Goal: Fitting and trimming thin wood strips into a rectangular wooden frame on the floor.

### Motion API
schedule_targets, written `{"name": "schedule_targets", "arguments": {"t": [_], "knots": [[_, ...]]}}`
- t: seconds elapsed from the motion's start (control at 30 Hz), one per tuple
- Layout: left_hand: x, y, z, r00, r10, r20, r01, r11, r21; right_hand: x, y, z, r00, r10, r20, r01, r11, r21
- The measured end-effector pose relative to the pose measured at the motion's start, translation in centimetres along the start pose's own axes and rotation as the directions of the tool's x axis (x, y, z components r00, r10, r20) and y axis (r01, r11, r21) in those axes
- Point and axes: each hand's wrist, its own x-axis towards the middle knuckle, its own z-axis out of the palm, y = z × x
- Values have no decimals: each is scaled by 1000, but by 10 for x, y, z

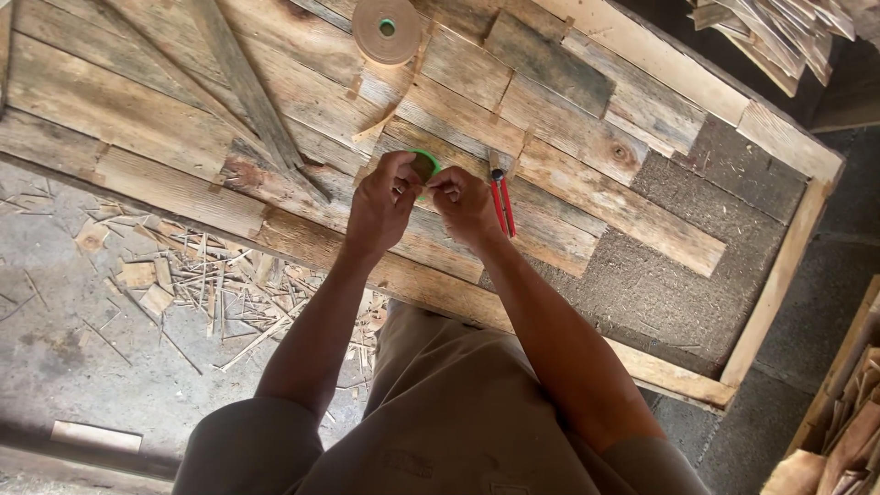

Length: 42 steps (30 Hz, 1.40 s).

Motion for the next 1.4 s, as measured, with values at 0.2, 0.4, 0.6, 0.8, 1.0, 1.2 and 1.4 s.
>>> {"name": "schedule_targets", "arguments": {"t": [0.2,0.4,0.6,0.8,1.0,1.2,1.4], "knots": [[0,-12,-2,967,-115,-227,31,938,-344,15,-15,3,974,42,-223,-99,963,-251],[-7,-50,23,828,-310,-468,207,943,-260,20,-47,18,944,230,-237,-278,941,-195],[-7,-66,57,818,-372,-438,331,928,-171,28,-6,23,929,-173,-327,-72,782,-618],[4,-90,81,773,-446,-451,411,894,-180,19,-38,27,937,83,-339,-247,845,-475],[9,-73,74,742,-550,-384,519,833,-191,21,-33,21,948,76,-309,-220,859,-462],[12,-87,79,703,-584,-407,515,812,-275,16,-17,5,954,35,-296,-170,879,-446],[4,-55,63,730,-283,-622,361,932,0,-1,-40,-7,972,-78,-220,-4,936,-352]]}}
